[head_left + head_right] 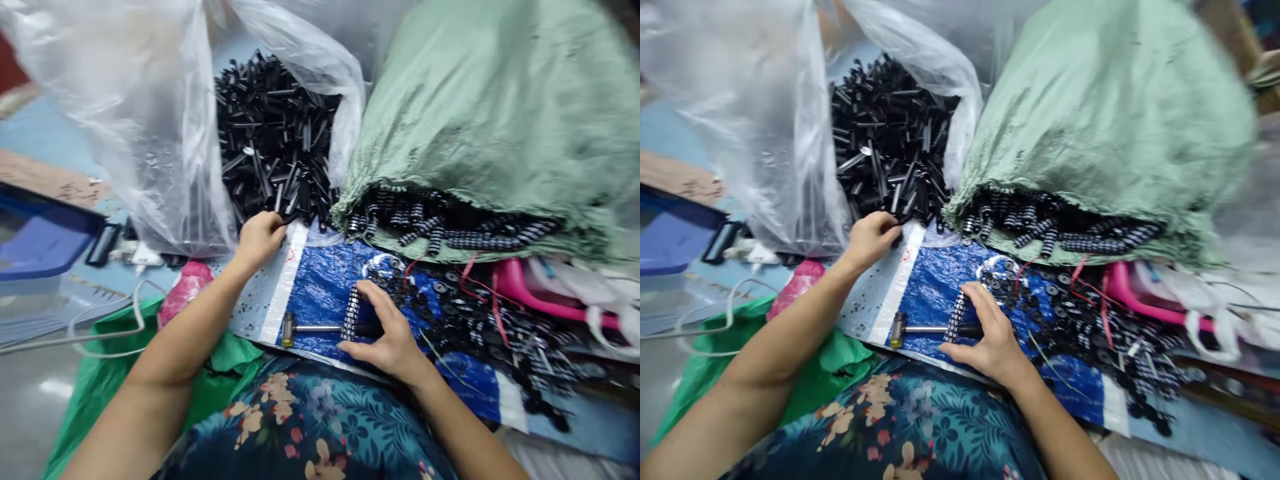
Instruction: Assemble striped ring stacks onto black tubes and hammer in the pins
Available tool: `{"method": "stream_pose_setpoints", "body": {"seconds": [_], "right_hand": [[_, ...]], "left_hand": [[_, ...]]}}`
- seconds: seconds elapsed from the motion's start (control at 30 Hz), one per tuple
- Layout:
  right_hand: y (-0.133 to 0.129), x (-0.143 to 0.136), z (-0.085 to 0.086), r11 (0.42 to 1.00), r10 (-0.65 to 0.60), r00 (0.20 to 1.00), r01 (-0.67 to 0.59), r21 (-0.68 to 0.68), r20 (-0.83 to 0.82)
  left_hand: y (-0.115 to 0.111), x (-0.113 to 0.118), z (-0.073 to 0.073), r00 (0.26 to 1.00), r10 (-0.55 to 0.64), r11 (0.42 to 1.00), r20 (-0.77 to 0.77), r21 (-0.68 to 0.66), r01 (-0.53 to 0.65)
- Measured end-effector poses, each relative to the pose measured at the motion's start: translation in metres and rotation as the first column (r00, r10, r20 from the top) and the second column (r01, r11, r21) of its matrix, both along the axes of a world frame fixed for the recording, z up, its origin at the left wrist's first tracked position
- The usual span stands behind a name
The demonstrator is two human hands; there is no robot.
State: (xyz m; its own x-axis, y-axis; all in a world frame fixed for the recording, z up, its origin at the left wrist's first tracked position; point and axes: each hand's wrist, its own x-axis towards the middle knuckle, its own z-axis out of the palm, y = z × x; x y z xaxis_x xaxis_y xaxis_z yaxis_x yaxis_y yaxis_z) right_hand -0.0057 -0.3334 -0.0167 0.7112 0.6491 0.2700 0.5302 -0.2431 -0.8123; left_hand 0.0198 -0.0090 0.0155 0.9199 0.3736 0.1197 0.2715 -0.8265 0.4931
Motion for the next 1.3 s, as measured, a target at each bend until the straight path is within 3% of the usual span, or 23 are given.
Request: {"method": "stream_pose_setpoints", "body": {"seconds": [0.1, 0.17, 0.23, 0.3, 0.33, 0.43, 0.5, 0.53, 0.57, 0.63, 0.7, 0.77, 0.83, 0.97, 1.03, 1.13, 1.3], "right_hand": [[-0.009, 0.006, 0.000, 0.986, -0.124, 0.978, 0.140, 0.088, -0.167], [-0.008, 0.009, 0.002, 0.968, -0.164, 0.962, 0.200, 0.152, -0.219], [0.000, 0.009, 0.006, 0.963, -0.136, 0.957, 0.189, 0.195, -0.257], [0.008, 0.006, 0.008, 0.965, -0.058, 0.940, 0.139, 0.221, -0.337], [0.012, 0.004, 0.009, 0.964, -0.013, 0.920, 0.116, 0.239, -0.391], [0.018, -0.005, 0.007, 0.941, 0.103, 0.844, 0.088, 0.325, -0.527], [0.015, -0.008, 0.006, 0.929, 0.132, 0.840, 0.080, 0.361, -0.527], [0.013, -0.009, 0.006, 0.931, 0.103, 0.871, 0.086, 0.355, -0.480], [0.009, -0.009, 0.006, 0.938, 0.039, 0.919, 0.101, 0.330, -0.391], [0.002, -0.008, 0.008, 0.954, -0.130, 0.988, 0.147, 0.260, -0.080], [-0.002, -0.006, 0.009, 0.968, -0.203, 0.948, 0.157, 0.193, 0.246], [0.000, -0.006, 0.009, 0.984, -0.157, 0.900, 0.107, 0.144, 0.406], [0.005, -0.007, 0.009, 0.991, -0.115, 0.885, 0.070, 0.117, 0.451], [0.015, -0.007, 0.009, 0.989, -0.138, 0.853, 0.094, 0.113, 0.504], [0.017, -0.007, 0.008, 0.990, -0.137, 0.841, 0.099, 0.100, 0.523], [0.015, -0.006, 0.006, 0.993, -0.116, 0.820, 0.091, 0.072, 0.560], [0.012, -0.008, 0.003, 0.995, -0.098, 0.807, 0.094, 0.038, 0.582]], "left_hand": [[-0.026, -0.024, 0.001, 0.986, -0.133, 0.964, 0.096, -0.219, 0.151], [-0.053, -0.038, 0.003, 0.951, -0.298, 0.880, 0.080, -0.364, 0.306], [-0.082, -0.048, 0.006, 0.931, -0.351, 0.786, 0.097, -0.511, 0.349], [-0.104, -0.053, 0.007, 0.968, -0.216, 0.683, 0.129, -0.689, 0.244], [-0.112, -0.054, 0.008, 0.986, -0.102, 0.604, 0.130, -0.780, 0.165], [-0.126, -0.051, 0.006, 0.981, 0.186, 0.289, 0.061, -0.957, 0.005], [-0.130, -0.050, 0.004, 0.964, 0.263, 0.131, 0.032, -0.991, -0.003], [-0.131, -0.050, 0.003, 0.962, 0.270, 0.080, 0.025, -0.997, 0.003], [-0.133, -0.050, 0.002, 0.964, 0.264, 0.051, 0.023, -0.999, 0.010], [-0.138, -0.054, 0.001, 0.978, 0.207, 0.050, 0.017, -0.999, 0.006], [-0.144, -0.059, 0.000, 0.996, 0.091, 0.080, -0.020, -0.996, -0.027], [-0.150, -0.063, -0.001, 0.998, -0.009, 0.074, -0.067, -0.995, -0.066], [-0.156, -0.067, -0.002, 0.995, -0.032, 0.006, -0.094, -0.996, -0.093], [-0.157, -0.070, 0.001, 0.991, -0.009, -0.183, -0.131, -0.974, -0.130], [-0.152, -0.070, 0.002, 0.989, -0.011, -0.239, -0.145, -0.960, -0.144], [-0.145, -0.071, 0.001, 0.986, -0.005, -0.282, -0.164, -0.946, -0.159], [-0.143, -0.073, -0.006, 0.985, 0.012, -0.304, -0.173, -0.939, -0.161]]}}
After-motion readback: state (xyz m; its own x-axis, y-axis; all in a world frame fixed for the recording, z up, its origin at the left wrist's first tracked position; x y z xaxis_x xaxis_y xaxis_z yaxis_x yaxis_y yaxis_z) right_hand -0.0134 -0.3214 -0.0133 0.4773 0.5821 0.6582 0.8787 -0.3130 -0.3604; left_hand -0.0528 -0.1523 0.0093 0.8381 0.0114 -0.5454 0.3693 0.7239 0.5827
